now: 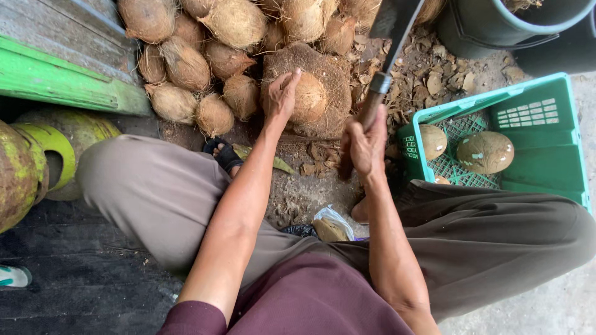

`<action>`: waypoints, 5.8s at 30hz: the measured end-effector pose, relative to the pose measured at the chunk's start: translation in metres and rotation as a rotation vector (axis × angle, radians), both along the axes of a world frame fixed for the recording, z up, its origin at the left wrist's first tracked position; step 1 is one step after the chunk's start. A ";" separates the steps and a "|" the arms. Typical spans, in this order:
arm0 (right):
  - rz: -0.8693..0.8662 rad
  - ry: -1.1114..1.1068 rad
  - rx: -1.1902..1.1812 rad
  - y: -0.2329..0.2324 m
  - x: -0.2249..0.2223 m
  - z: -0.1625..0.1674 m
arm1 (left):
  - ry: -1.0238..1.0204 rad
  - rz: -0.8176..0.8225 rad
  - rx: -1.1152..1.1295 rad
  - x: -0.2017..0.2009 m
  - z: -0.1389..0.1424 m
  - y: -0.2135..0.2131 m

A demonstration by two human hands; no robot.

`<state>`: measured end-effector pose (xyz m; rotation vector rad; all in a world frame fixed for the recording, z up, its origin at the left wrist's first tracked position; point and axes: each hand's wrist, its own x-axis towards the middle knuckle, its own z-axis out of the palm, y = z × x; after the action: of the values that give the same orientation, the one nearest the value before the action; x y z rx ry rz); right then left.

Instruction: The person sits on the ground and husks coconuts one at a time, holding each coconut against a wooden block and striking it with a machete to strip off the fibrous husk. Peeled coconuts are placed into a green plastic crate beside them.

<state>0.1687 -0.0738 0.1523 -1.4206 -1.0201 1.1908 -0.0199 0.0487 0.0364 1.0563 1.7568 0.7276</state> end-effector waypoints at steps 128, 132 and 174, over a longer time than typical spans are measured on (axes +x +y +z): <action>0.121 -0.203 -0.386 -0.008 -0.026 -0.108 | 0.319 0.201 0.111 0.009 -0.008 0.010; 0.072 -0.013 -0.410 -0.005 -0.013 -0.086 | 0.263 0.160 0.067 -0.001 -0.007 0.007; -0.048 -0.195 -0.110 -0.005 -0.012 -0.087 | 0.307 0.012 0.110 0.009 -0.012 0.015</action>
<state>0.1566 -0.0789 0.0658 -1.6644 -1.0601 1.1028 -0.0105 0.0637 0.0240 1.2882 2.0014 0.7044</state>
